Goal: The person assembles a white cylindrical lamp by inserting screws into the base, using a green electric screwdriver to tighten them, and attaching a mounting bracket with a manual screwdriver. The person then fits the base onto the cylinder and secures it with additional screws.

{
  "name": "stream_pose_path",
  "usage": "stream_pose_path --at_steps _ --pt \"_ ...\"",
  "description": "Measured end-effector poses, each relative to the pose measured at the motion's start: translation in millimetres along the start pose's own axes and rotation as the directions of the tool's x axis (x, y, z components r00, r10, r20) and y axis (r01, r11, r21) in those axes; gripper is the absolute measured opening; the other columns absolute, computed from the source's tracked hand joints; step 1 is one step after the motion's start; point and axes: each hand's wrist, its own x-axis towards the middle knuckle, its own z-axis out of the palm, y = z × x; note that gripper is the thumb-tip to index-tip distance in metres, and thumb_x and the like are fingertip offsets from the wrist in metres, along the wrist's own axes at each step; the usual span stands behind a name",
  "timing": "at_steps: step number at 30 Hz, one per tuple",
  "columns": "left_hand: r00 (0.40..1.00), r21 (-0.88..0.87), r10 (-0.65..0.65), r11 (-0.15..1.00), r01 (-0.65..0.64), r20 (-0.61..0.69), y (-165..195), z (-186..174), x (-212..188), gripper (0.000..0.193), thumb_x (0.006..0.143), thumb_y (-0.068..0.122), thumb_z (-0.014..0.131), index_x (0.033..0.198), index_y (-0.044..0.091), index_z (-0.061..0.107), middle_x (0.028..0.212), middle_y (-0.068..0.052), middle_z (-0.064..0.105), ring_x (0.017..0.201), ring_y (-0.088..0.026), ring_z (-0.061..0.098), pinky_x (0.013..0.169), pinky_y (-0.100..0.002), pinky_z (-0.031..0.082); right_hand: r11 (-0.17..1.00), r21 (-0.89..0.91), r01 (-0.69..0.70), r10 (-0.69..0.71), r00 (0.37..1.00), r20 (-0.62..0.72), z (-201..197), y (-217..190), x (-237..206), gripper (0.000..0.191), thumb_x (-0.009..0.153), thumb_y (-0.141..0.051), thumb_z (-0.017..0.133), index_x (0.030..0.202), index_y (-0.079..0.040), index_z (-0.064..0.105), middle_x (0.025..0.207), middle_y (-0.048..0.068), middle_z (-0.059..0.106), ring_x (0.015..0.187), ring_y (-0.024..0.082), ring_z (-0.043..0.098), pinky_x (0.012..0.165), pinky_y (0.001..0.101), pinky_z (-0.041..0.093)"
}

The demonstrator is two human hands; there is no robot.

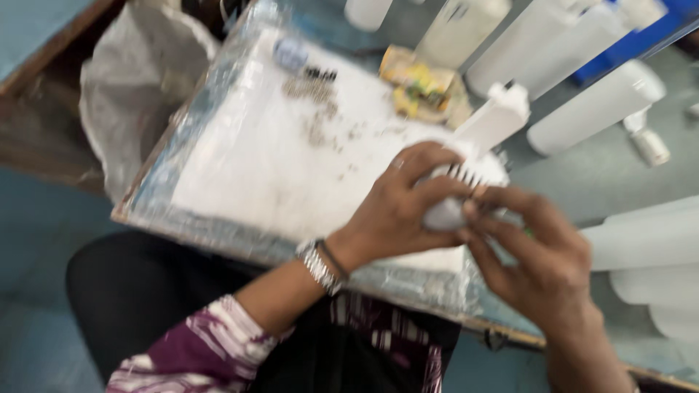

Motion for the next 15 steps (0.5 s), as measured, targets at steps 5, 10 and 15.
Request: stream_pose_path --at_steps 5,10,15 --pt "0.996 -0.023 0.009 1.000 -0.007 0.094 -6.2 -5.0 3.0 0.049 0.089 0.036 0.090 0.121 0.017 0.059 0.138 -0.003 0.054 0.128 -0.027 0.059 0.107 -0.039 0.055 1.000 -0.022 0.005 -0.005 1.000 0.002 4.4 -2.1 -4.7 0.020 0.085 0.003 0.084 0.103 -0.001 0.075 0.117 0.014 0.065 0.100 0.026 0.070 0.079 0.0348 0.059" --pt "0.996 -0.082 0.000 0.997 0.008 0.094 -11.8 -7.4 4.8 0.052 0.087 0.038 0.092 0.123 0.018 0.061 0.141 -0.003 0.055 0.123 -0.024 0.063 0.104 -0.037 0.057 0.995 0.081 0.065 -0.062 0.998 -0.032 8.9 1.9 2.9 0.030 0.076 -0.001 0.089 0.101 0.002 0.073 0.114 0.017 0.062 0.107 0.030 0.064 0.085 0.0392 0.058" --pt "0.995 -0.068 0.011 0.998 -0.005 0.096 -15.4 -6.0 5.3 0.053 0.084 0.039 0.092 0.120 0.017 0.060 0.142 -0.003 0.055 0.129 -0.025 0.063 0.109 -0.038 0.058 0.852 0.522 -0.033 0.145 0.974 -0.175 -5.6 55.9 42.9 0.030 0.077 -0.005 0.086 0.102 0.002 0.072 0.112 0.017 0.061 0.104 0.029 0.063 0.084 0.0391 0.056"
